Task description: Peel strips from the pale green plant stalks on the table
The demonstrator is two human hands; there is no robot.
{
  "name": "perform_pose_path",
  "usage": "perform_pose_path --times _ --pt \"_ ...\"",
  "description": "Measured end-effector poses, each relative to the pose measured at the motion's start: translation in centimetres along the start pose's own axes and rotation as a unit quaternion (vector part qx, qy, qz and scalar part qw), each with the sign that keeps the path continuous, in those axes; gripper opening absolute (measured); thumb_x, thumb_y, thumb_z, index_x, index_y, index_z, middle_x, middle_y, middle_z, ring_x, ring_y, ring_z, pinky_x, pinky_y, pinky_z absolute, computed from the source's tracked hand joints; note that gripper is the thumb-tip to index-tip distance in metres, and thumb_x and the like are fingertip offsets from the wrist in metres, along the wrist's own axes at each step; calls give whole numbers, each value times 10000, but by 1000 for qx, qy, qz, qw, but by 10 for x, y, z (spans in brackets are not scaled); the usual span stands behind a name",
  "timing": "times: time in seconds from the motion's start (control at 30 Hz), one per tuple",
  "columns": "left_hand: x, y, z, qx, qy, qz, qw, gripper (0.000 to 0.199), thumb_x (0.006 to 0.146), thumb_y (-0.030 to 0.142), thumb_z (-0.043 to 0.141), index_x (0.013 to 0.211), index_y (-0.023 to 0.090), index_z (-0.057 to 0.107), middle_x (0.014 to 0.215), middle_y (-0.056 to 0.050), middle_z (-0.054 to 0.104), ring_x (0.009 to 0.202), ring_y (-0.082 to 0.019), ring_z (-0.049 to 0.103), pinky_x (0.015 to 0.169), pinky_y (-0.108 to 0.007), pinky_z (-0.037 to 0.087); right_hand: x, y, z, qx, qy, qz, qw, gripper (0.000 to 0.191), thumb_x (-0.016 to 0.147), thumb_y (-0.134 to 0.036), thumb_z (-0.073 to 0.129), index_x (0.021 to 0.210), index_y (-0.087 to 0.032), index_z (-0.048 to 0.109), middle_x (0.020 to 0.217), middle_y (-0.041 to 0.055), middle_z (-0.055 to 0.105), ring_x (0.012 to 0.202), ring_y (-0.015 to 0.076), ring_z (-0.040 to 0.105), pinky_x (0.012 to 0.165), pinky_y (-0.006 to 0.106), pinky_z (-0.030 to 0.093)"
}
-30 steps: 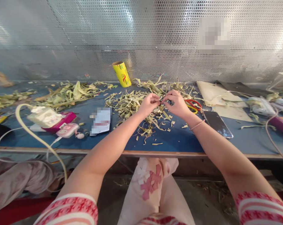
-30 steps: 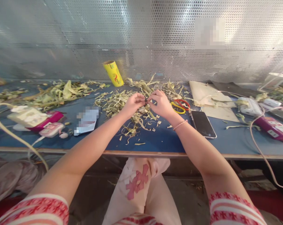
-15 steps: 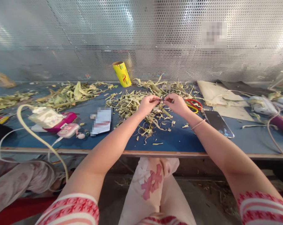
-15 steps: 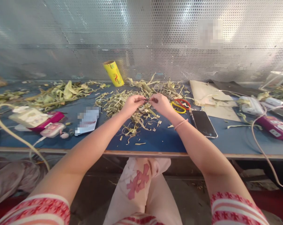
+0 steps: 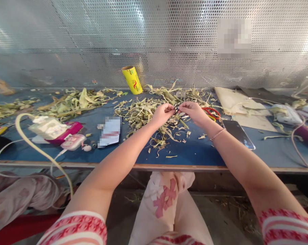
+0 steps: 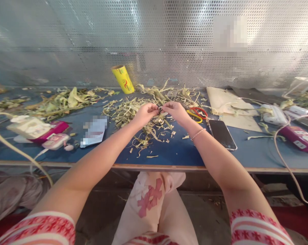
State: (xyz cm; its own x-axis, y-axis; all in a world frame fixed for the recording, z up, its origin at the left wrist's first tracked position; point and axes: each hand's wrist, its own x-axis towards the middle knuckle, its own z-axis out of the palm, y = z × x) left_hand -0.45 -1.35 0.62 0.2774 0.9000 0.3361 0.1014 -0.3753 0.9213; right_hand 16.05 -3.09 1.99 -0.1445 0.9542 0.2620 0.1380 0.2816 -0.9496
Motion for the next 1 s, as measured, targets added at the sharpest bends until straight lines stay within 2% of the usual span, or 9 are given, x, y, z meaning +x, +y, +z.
perform_pose_path --times 0.1,0.2,0.33,0.5,0.73,1.0 --pt "-1 3 2 -16 0 -8 1000 62 742 102 603 770 144 568 694 10 586 642 -95 552 678 -263 448 0 0 2 12 -13 2 1000 373 559 -416 783 740 -167 572 696 12 639 670 117 573 662 275 443" --pt "-3 6 3 -39 0 -24 999 59 755 108 599 746 145 555 673 14 572 612 -88 537 663 -264 450 1 2 2 -9 -9 -13 1000 376 530 -401 797 717 -169 568 658 -17 594 637 102 538 641 272 429" --pt "-4 9 4 -69 6 -46 997 78 763 118 608 719 146 549 650 12 575 610 -88 548 678 -273 478 4 5 1 -44 11 -38 998 295 563 -338 760 692 -165 559 627 -35 543 594 84 476 594 259 386" --pt "-4 11 5 -81 9 -57 995 105 756 78 607 698 137 543 607 26 566 562 -67 546 628 -234 483 3 2 2 -100 19 -60 993 181 597 -257 676 671 -169 537 599 -44 513 566 82 446 570 251 367" --pt "-5 9 6 -99 7 -61 993 114 752 88 626 695 131 537 602 28 581 555 -66 577 639 -233 505 -4 -2 7 -212 43 -102 971 117 630 -213 617 735 -165 595 642 -21 570 576 95 460 596 252 388" --pt "-4 6 2 -90 19 -28 995 119 693 143 703 718 123 589 613 23 611 572 -67 584 621 -220 492 -5 1 5 -303 44 -149 940 84 713 -236 611 747 -166 642 648 -3 598 600 115 490 601 248 385"
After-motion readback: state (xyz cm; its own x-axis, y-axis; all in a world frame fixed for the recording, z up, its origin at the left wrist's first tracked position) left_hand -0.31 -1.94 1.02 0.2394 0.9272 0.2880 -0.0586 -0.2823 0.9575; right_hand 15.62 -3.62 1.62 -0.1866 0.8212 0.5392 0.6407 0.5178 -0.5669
